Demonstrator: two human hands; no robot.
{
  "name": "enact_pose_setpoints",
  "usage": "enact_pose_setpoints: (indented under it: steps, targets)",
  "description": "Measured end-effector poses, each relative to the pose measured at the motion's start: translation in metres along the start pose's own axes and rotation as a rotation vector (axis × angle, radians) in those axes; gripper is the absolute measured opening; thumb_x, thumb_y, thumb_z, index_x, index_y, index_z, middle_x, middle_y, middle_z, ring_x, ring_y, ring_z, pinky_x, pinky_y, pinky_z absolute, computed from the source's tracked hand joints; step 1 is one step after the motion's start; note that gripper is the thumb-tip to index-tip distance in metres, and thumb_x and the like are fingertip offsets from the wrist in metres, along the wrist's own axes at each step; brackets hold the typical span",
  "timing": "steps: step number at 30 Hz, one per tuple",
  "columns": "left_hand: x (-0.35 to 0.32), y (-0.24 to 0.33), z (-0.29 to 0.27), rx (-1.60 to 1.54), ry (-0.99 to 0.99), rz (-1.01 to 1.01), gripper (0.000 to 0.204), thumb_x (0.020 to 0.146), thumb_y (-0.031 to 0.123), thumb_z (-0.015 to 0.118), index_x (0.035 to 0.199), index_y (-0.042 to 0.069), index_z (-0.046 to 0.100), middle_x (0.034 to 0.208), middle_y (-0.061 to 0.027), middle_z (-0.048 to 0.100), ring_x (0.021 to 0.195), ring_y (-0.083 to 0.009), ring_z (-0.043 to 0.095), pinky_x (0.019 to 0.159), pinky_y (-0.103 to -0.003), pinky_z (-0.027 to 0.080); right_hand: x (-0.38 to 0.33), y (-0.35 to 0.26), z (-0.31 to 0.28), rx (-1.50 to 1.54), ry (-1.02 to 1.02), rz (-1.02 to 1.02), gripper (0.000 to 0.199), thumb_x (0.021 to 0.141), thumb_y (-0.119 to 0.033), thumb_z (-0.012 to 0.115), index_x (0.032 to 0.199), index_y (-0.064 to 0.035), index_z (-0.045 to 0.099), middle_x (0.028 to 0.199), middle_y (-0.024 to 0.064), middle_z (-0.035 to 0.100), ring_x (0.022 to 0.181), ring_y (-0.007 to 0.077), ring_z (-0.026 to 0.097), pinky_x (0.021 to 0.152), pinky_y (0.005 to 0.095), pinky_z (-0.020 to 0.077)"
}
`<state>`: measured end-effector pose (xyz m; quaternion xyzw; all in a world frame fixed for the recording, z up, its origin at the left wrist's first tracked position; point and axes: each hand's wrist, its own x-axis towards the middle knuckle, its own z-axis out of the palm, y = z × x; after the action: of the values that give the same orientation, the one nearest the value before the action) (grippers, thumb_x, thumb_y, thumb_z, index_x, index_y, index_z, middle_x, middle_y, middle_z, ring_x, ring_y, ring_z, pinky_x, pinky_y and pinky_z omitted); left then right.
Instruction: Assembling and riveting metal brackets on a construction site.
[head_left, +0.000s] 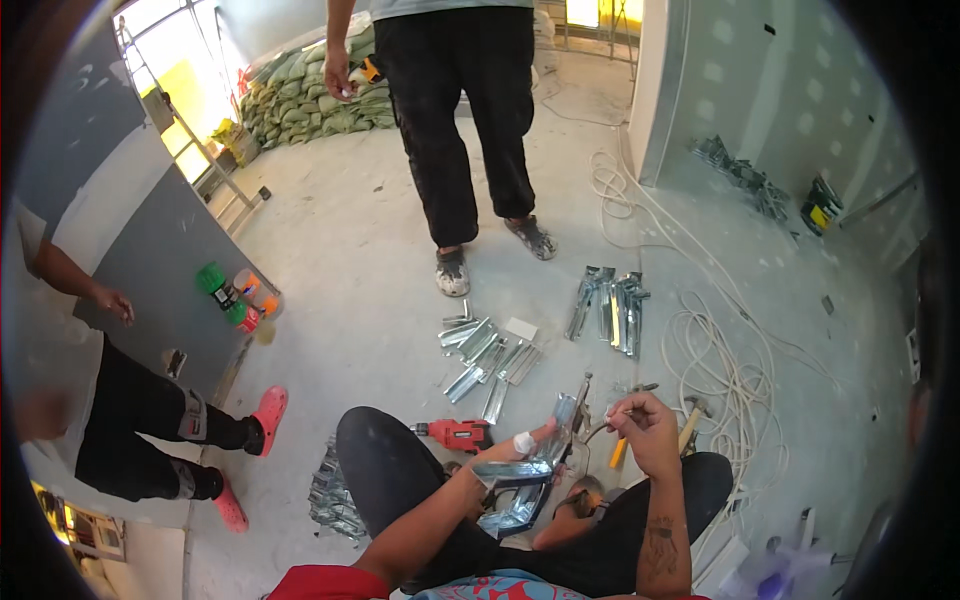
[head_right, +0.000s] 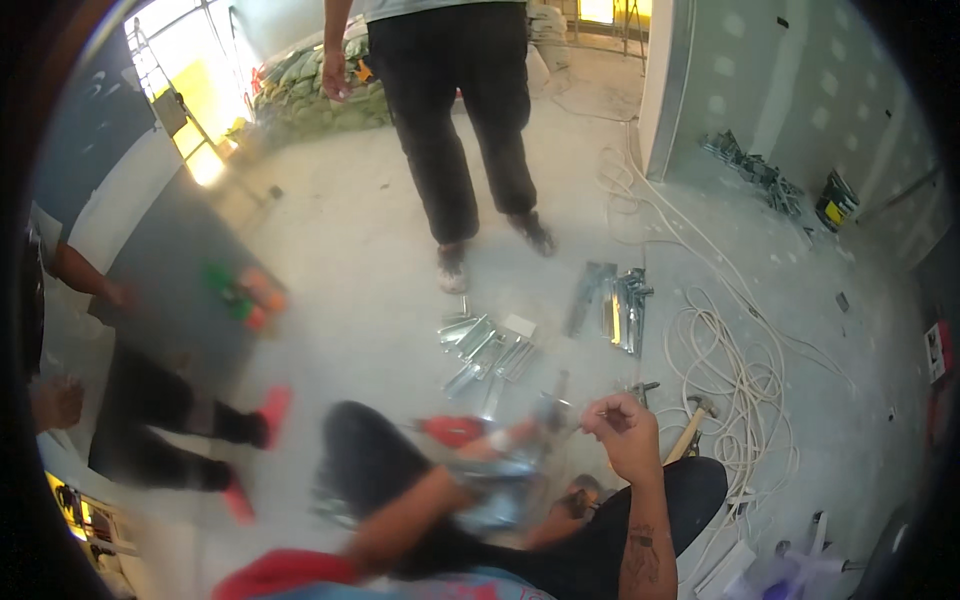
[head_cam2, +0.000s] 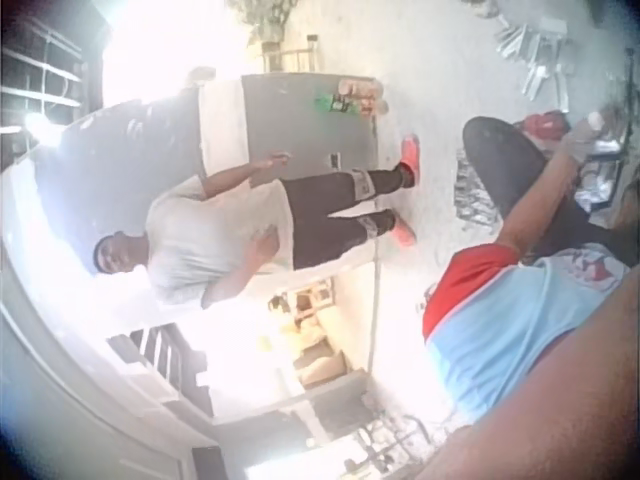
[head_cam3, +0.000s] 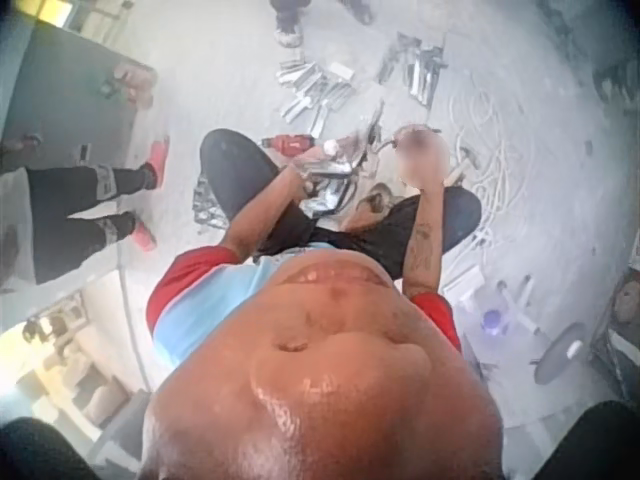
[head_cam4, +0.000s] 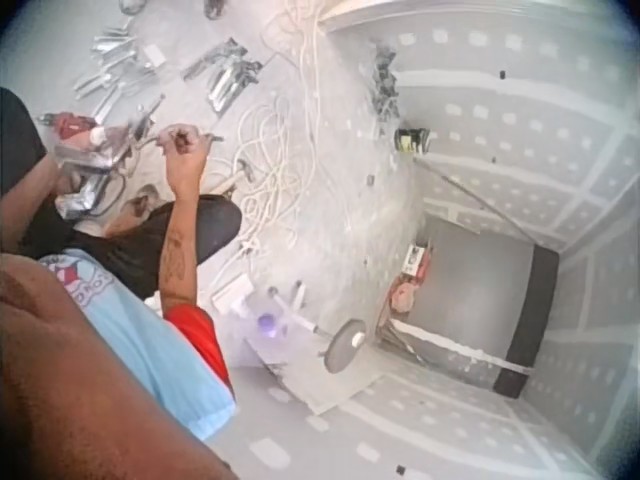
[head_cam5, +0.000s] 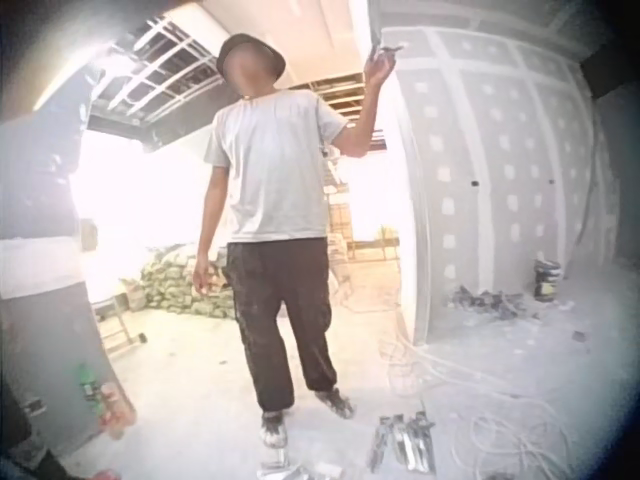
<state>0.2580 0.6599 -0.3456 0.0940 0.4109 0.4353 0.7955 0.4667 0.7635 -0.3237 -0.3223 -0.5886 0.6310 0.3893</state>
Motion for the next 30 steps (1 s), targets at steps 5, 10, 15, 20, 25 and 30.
enact_pose_setpoints:
  steps: [5,10,15,20,25,30]
  targets:
    - [-0.004,-0.003,-0.004,0.100,-0.061,0.065,0.064,0.088,0.065,0.057,0.100,0.002,0.063,0.080,-0.0117,0.067,0.069,-0.0213,0.069,0.062,-0.033,0.057,0.000,-0.001,0.009,0.022,0.093,-0.043,0.010,0.091,-0.008,0.067,0.093,-0.0035,0.059,0.084,0.0051,0.063,0.066,0.0094,0.057,0.061,0.0226,0.0469]
    - [0.003,-0.010,0.001,-0.007,-0.107,-0.070,0.068,0.087,0.068,0.054,0.097,0.002,0.065,0.081,-0.0125,0.068,0.072,-0.0266,0.069,0.065,-0.042,0.058,-0.034,-0.023,0.017,0.109,0.372,-0.365,0.011,0.097,-0.011,0.060,0.092,-0.0063,0.051,0.085,0.0031,0.054,0.064,0.0072,0.044,0.059,0.0208,0.0386]
    - [0.001,-0.028,-0.004,-0.071,-0.217,-0.172,0.060,0.088,0.064,0.056,0.098,0.005,0.065,0.082,-0.0097,0.067,0.073,-0.0223,0.068,0.065,-0.037,0.057,-0.066,-0.012,0.007,0.328,0.495,-0.472,0.017,0.100,-0.022,0.058,0.099,-0.0092,0.047,0.086,0.0034,0.054,0.065,0.0054,0.044,0.058,0.0211,0.0381]
    - [0.016,-0.039,-0.006,0.128,-0.461,-0.269,0.048,0.090,0.052,0.061,0.095,0.005,0.067,0.082,-0.0106,0.071,0.072,-0.0221,0.070,0.065,-0.034,0.056,-0.063,-0.002,-0.004,0.657,0.602,-0.500,0.014,0.101,-0.023,0.056,0.098,-0.0100,0.050,0.086,0.0010,0.056,0.062,0.0049,0.044,0.057,0.0207,0.0389]
    - [0.010,-0.038,0.029,0.502,-0.332,-0.185,0.040,0.089,0.043,0.061,0.098,0.004,0.067,0.083,-0.0097,0.070,0.072,-0.0203,0.067,0.065,-0.033,0.054,-0.078,0.083,-0.029,1.162,0.475,-0.341,0.013,0.100,-0.023,0.055,0.097,-0.0105,0.057,0.086,0.0022,0.059,0.067,0.0074,0.051,0.061,0.0237,0.0445]
    - [-0.012,-0.020,0.013,0.972,-0.181,0.089,0.034,0.088,0.034,0.061,0.100,0.004,0.067,0.084,-0.0087,0.069,0.072,-0.0185,0.065,0.064,-0.033,0.052,-0.062,0.105,-0.014,1.283,0.392,-0.107,0.025,0.094,-0.022,0.057,0.115,-0.0080,0.063,0.113,0.0128,0.066,0.107,0.0265,0.061,0.094,0.0436,0.0494]
